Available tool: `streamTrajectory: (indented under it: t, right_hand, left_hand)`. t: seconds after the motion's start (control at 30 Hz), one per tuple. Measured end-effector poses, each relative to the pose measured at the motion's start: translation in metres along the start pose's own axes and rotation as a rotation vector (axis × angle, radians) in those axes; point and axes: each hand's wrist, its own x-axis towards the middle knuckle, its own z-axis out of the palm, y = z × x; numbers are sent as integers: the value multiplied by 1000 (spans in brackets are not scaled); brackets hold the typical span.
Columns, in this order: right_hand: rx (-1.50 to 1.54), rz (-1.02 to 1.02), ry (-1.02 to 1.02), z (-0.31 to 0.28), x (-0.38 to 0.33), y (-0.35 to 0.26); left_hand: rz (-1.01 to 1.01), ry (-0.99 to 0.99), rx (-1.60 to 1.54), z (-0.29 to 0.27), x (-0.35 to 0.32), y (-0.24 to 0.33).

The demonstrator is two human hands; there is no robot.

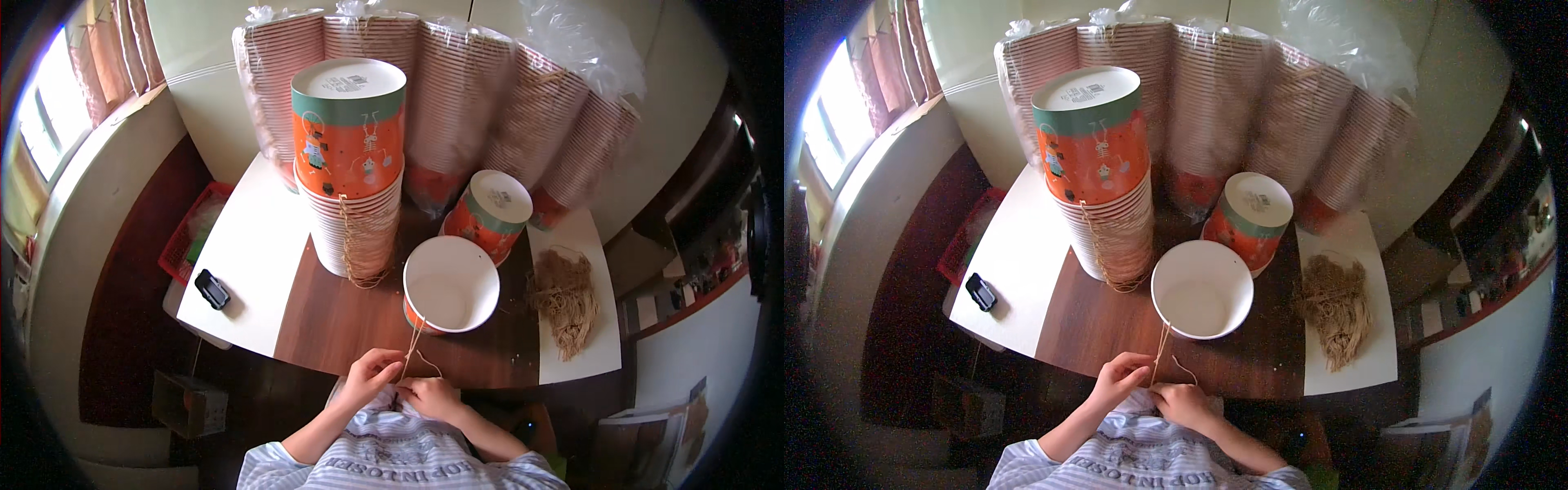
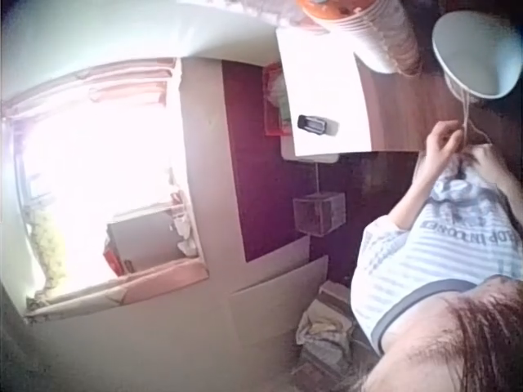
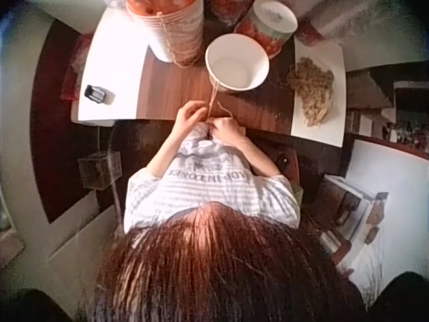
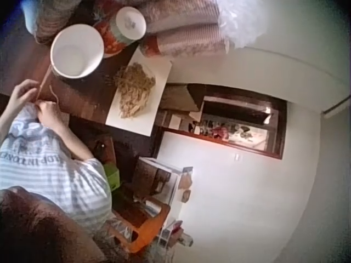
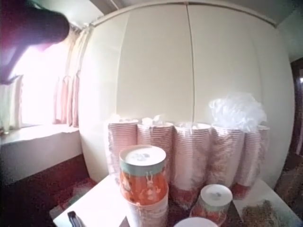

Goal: Manually attaching string handles to decorative paper buckets for packaging.

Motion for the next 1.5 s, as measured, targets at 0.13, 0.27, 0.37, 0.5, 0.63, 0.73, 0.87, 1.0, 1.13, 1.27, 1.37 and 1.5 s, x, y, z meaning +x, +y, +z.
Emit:
streamTrajectory:
  t: [0.13,0.27,0.37,0.5,0.63,0.73,0.87,1.0,1.13,1.27,1.37,1.5]
  right_hand:
    - [40,-5,55,5,-3,-6]
    - [30,-7,31,7,-7,-7]
    - [25,-31,20,8,-9,-6]
    - [-4,-15,-35,8,-9,-6]
    - [7,-15,-5,10,-10,-6]
    - [0,-38,14,11,-10,-5]
    - [-166,-92,-80,3,-9,-10]
    - [-317,-164,-338,11,-11,-17]
    - [-268,-162,-442,28,-16,-13]
    - [-254,-211,-492,31,-14,-11]
    - [-313,-190,-531,28,-10,-10]
    - [-361,-234,-560,22,-9,-12]
  left_hand:
    - [108,-35,159,6,3,1]
    - [122,-17,149,12,5,-2]
    - [81,82,69,19,6,4]
    - [102,66,11,15,6,-4]
    - [-129,-23,-98,11,4,-5]
    - [-151,-59,-160,7,4,-3]
    - [-68,-36,-67,7,7,-1]
    - [-61,2,-93,5,22,8]
    - [62,-4,-15,8,39,18]
    - [51,7,-58,15,47,33]
    - [46,-9,9,14,51,39]
    - [20,-47,-1,18,54,54]
